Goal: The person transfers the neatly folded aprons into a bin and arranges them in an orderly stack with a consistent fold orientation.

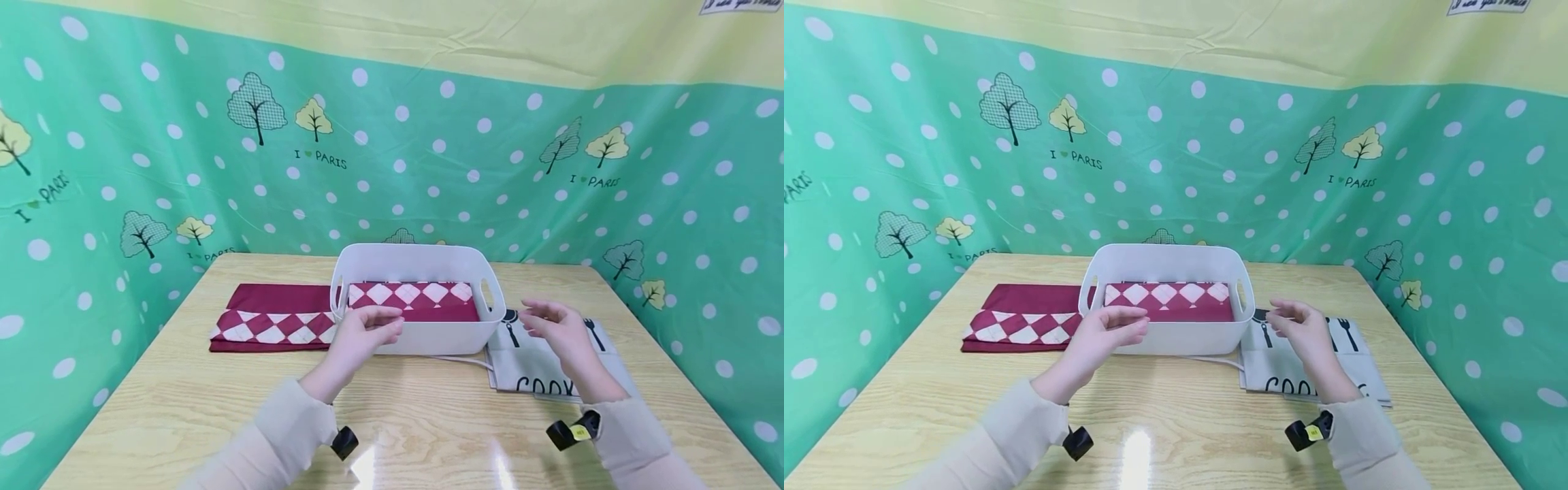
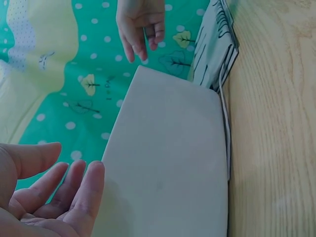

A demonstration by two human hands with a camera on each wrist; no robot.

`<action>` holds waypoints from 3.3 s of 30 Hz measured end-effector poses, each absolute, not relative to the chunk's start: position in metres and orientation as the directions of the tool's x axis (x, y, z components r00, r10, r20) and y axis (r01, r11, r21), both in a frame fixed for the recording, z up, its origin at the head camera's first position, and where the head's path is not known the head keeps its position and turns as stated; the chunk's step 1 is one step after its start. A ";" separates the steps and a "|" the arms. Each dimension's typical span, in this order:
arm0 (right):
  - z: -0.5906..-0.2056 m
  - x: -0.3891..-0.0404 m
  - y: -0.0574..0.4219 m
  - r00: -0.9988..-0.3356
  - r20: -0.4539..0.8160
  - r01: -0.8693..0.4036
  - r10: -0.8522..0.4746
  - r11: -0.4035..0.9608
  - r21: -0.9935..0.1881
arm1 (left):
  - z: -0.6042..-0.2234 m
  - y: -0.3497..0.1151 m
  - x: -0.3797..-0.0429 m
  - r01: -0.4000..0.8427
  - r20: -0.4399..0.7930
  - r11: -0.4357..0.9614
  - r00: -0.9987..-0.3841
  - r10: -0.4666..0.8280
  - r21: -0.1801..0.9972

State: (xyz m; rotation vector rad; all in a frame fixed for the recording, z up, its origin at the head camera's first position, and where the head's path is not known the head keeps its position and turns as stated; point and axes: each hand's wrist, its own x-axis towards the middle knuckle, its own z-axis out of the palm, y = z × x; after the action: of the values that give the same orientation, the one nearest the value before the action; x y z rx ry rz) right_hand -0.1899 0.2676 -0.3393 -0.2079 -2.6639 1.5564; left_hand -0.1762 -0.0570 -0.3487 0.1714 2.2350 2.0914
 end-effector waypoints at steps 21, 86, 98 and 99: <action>-0.360 -0.190 0.283 -0.972 -0.063 0.175 0.225 0.521 -0.835 | -0.372 -0.038 -0.173 0.037 0.029 0.048 -0.986 0.162 0.998; -0.381 -0.179 0.367 -0.936 -0.112 0.297 0.335 0.573 -0.764 | -0.400 0.008 -0.170 -0.002 -0.022 0.090 -0.977 0.212 0.996; -0.383 -0.180 0.382 -0.920 -0.166 0.347 0.354 0.543 -0.765 | -0.401 0.014 -0.172 0.025 -0.003 0.120 -0.973 0.231 0.992; -0.383 -0.180 0.383 -0.917 -0.173 0.354 0.359 0.538 -0.765 | -0.402 0.014 -0.171 0.027 -0.002 0.123 -0.972 0.233 0.992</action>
State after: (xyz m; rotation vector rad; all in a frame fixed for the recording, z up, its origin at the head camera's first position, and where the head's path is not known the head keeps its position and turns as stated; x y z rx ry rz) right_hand -0.1798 0.3832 -0.3826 -0.6376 -2.7510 1.3659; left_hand -0.1715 0.0142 -0.4016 0.2615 2.2310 1.9650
